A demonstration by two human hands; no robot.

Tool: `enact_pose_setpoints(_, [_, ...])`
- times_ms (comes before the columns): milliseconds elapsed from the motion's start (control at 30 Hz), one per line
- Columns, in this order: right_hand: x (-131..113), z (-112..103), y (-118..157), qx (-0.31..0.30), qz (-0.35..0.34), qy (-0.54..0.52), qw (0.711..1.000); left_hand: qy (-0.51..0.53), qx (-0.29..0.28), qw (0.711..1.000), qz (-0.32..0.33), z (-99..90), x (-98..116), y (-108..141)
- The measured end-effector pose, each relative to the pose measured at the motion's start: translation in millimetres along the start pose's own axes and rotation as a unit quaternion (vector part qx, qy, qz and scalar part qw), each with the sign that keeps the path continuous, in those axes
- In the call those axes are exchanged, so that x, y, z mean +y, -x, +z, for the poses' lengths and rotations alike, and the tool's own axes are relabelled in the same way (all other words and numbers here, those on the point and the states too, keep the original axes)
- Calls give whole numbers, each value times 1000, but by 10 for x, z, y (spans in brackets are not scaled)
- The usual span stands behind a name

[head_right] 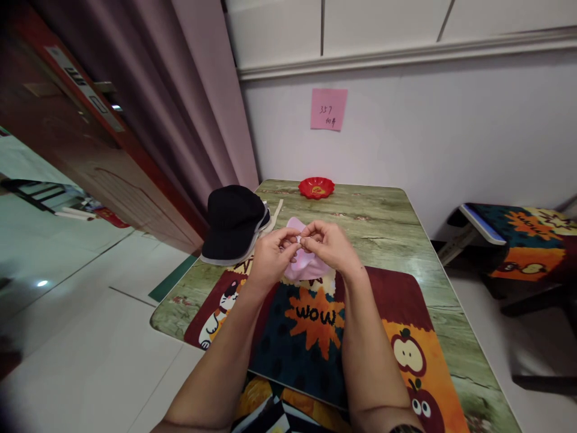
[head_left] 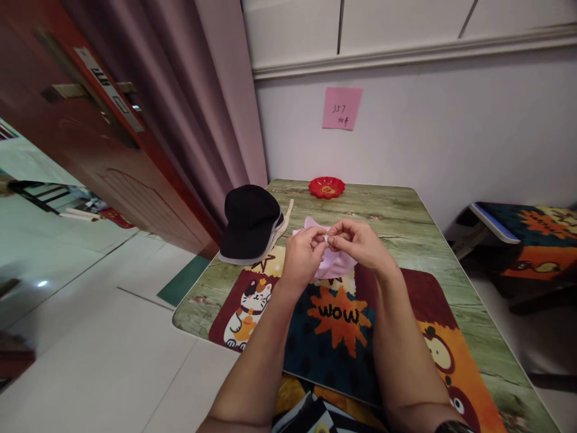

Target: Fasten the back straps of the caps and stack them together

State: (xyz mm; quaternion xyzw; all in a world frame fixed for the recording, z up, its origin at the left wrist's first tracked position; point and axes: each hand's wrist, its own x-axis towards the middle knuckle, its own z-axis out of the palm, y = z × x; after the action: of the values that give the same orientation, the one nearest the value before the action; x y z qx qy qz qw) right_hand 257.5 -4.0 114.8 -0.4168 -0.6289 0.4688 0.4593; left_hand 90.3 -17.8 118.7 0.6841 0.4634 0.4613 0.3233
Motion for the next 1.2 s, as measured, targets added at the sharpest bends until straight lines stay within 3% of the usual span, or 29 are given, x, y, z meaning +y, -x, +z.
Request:
enact_pose_setpoints(167, [7, 45, -12, 19, -6, 23, 1000, 161, 10, 982, -99, 1, 18, -2])
enact_pose_setpoints(367, [-16, 39, 7, 8, -18, 13, 1000, 275, 2, 951, -144, -50, -13, -33])
enact_pose_setpoints(533, [-31, 68, 9, 20, -27, 94, 995, 271, 15, 949, -159, -42, -51, -41])
enact_pose_setpoints(733, [-136, 183, 15, 54, -96, 224, 968, 228, 46, 965, -118, -64, -88, -59])
enact_pose_setpoints(933, [-112, 186, -8, 12, -145, 215, 966, 238, 47, 963, -120, -98, -97, -62])
enact_pose_setpoints(1200, [-82, 179, -33, 22, -184, 249, 951, 254, 60, 956, -136, -105, -74, -59])
